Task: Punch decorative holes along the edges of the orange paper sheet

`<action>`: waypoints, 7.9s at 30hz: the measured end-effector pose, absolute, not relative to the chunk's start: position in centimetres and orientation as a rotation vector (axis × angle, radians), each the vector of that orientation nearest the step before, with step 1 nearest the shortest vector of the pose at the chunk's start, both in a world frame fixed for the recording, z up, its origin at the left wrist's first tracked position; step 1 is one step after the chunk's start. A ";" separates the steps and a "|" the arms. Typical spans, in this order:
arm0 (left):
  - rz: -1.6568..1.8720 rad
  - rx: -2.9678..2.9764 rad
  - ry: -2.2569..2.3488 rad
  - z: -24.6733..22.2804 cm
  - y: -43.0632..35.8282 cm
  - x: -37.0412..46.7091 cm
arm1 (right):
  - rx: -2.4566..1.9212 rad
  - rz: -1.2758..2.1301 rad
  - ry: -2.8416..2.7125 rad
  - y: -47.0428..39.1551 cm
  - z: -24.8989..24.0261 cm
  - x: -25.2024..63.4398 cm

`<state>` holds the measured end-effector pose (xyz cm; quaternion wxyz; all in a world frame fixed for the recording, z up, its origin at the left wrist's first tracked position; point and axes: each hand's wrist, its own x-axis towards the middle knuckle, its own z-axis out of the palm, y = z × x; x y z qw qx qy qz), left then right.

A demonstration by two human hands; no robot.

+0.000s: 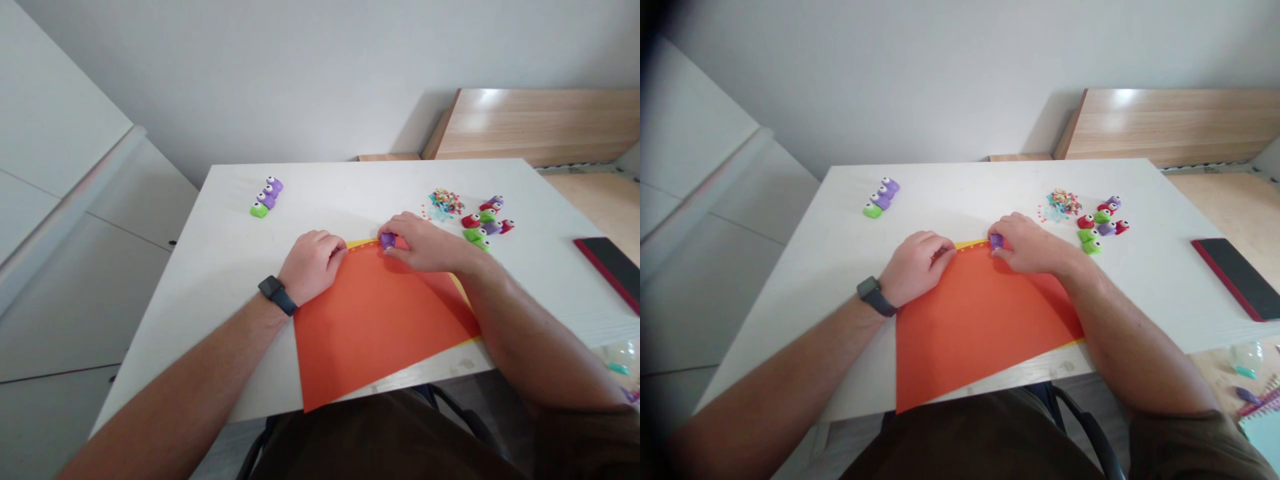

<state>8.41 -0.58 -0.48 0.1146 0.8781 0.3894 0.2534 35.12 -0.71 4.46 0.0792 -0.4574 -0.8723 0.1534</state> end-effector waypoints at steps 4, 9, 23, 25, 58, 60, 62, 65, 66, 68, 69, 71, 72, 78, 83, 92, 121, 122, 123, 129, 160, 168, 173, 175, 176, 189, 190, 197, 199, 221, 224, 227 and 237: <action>0.734 2.578 1.151 -0.5 -0.6 8.4 | -1.389 0.481 -2.608 -0.6 4.6 35.4; 0.734 2.576 1.152 -0.5 -0.6 8.3 | -1.392 0.493 -2.615 -0.6 4.7 35.6; 0.744 2.575 1.159 -0.5 -0.6 8.4 | -1.422 0.513 -2.651 -0.5 4.9 35.6; 0.741 2.582 1.157 -0.5 -0.6 8.4 | -1.418 0.514 -2.651 -0.5 4.9 35.6; 0.701 2.618 1.167 -0.4 -0.5 8.4 | -1.424 0.493 -2.641 -0.6 4.6 35.3; 0.706 2.612 1.169 -0.3 -0.6 8.4 | -1.429 0.499 -2.638 -0.6 4.6 35.3; 0.707 2.609 1.168 -0.3 -0.6 8.4 | -1.436 0.494 -2.637 -0.6 4.6 35.2; 0.718 2.606 1.168 -0.3 -0.6 8.4 | -1.439 0.486 -2.637 -0.6 4.6 35.2; 0.720 2.604 1.168 -0.3 -0.6 8.3 | -1.438 0.480 -2.636 -0.6 4.6 35.1; 0.719 2.601 1.165 -0.3 -0.6 8.3 | -1.437 0.464 -2.634 -0.7 4.6 35.1; 0.719 2.600 1.163 -0.3 -0.6 8.3 | -1.436 0.453 -2.634 -0.6 4.5 35.1; 0.724 2.596 1.163 -0.3 -0.6 8.3 | -1.436 0.429 -2.637 -0.6 4.4 35.1; 0.726 2.594 1.165 -0.3 -0.6 8.3 | -1.433 0.420 -2.642 -0.6 4.4 35.1; 0.711 2.589 1.167 -0.4 -0.5 8.3 | -1.417 0.403 -2.650 -0.6 4.1 35.0; 0.706 2.595 1.173 -0.4 -0.5 8.3 | -1.407 0.393 -2.635 -0.7 3.9 34.9; 0.711 2.590 1.177 -0.4 -0.5 8.2 | -1.410 0.340 -2.659 -0.7 3.8 34.7; 0.707 2.570 1.155 -0.4 -0.5 8.0 | -1.432 0.437 -2.607 -0.1 4.5 36.4; 0.705 2.569 1.155 -0.4 -0.5 8.0 | -1.447 0.438 -2.612 -0.1 4.5 36.5; 0.704 2.568 1.156 -0.4 -0.5 8.0 | -1.463 0.439 -2.616 0.0 4.6 36.7; 0.703 2.564 1.154 -0.4 -0.5 8.0 | -1.479 0.451 -2.612 0.0 4.9 36.8; 0.758 2.564 1.175 -0.4 -0.6 8.0 | -1.471 0.448 -2.626 -0.1 5.1 36.5; 0.735 2.572 1.165 -0.3 -0.5 8.0 | -1.523 0.441 -2.622 0.1 4.5 36.4; 0.715 2.578 1.174 -0.4 -0.6 8.0 | -1.517 0.398 -2.666 0.1 4.3 36.4; 0.713 2.575 1.176 -0.4 -0.6 8.0 | -1.503 0.380 -2.682 0.1 4.3 36.3; 0.711 2.574 1.175 -0.4 -0.6 8.0 | -1.495 0.370 -2.691 0.0 4.3 36.3; 0.711 2.569 1.176 -0.4 -0.6 8.0 | -1.488 0.355 -2.700 0.1 4.0 36.1; 0.711 2.571 1.175 -0.4 -0.6 8.0 | -1.488 0.354 -2.700 0.1 4.0 36.1; 0.708 2.576 1.164 -0.4 -0.5 8.0 | -1.456 0.398 -2.705 0.3 4.0 36.3; 0.705 2.576 1.165 -0.4 -0.5 8.0 | -1.432 0.423 -2.697 0.3 4.1 36.3; 0.737 2.567 1.166 -0.5 -0.5 7.8 | -1.471 0.464 -2.654 0.6 4.7 38.1; 0.732 2.564 1.168 -0.4 -0.5 7.8 | -1.487 0.457 -2.654 0.5 4.7 38.1; 0.737 2.560 1.166 -0.4 -0.6 7.8 | -1.502 0.448 -2.653 0.5 4.8 38.1; 0.741 2.569 1.155 -0.5 -0.6 7.8 | -1.506 0.468 -2.654 0.6 4.8 38.2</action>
